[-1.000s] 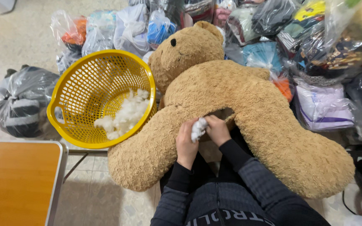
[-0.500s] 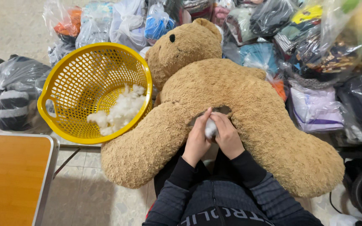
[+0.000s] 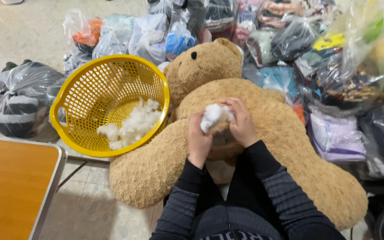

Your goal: The person sits on the floor with a large teddy bear on their lap and repeatedly stuffs white cotton-like filling into an opening in the bear's torso. They pull filling from a yellow basket and push it into the bear by hand.

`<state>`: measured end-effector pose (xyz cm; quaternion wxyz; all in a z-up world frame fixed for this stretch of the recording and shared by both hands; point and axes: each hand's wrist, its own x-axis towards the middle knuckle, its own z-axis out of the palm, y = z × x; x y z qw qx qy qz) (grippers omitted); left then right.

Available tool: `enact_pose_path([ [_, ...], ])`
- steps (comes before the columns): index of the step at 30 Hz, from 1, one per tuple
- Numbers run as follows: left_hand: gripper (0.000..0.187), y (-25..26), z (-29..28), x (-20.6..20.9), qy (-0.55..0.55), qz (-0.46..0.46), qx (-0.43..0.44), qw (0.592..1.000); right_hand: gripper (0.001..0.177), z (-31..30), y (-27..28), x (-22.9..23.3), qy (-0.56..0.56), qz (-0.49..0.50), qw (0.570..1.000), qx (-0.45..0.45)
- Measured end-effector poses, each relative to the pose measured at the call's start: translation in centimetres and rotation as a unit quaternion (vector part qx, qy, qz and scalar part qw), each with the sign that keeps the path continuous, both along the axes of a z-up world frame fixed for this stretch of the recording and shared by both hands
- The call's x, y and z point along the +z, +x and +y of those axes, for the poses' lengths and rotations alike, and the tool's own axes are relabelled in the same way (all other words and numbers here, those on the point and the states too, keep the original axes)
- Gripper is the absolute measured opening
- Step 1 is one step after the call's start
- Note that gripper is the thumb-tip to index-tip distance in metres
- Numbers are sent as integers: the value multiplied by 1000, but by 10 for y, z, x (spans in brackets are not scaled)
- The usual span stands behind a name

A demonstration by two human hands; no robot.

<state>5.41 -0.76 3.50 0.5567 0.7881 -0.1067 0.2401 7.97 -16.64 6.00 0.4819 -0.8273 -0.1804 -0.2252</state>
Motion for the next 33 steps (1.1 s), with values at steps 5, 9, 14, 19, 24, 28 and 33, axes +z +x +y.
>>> enact_pose_path([
  [5, 61, 17, 12, -3, 142, 76, 78, 984, 51, 5, 10, -18, -64, 16, 998, -3],
  [9, 89, 23, 14, -14, 239, 89, 64, 965, 66, 12, 22, -51, -117, 75, 990, 12],
  [14, 113, 28, 18, -22, 257, 27, -74, 963, 78, 7, 27, -71, 94, 167, 975, 113],
  [19, 86, 41, -2, -37, 310, 54, -59, 947, 98, 5, 15, -54, 250, 217, 927, 177],
  [24, 50, 42, -4, -39, 265, 7, 17, 964, 88, 19, 5, -45, 14, 163, 980, 114],
  [28, 44, 31, 10, -24, 191, -10, 54, 980, 72, 26, -1, -49, -123, 105, 985, 61],
  [33, 29, 25, 49, -9, 95, -44, 111, 988, 58, 45, -3, -45, -43, 90, 990, 104],
])
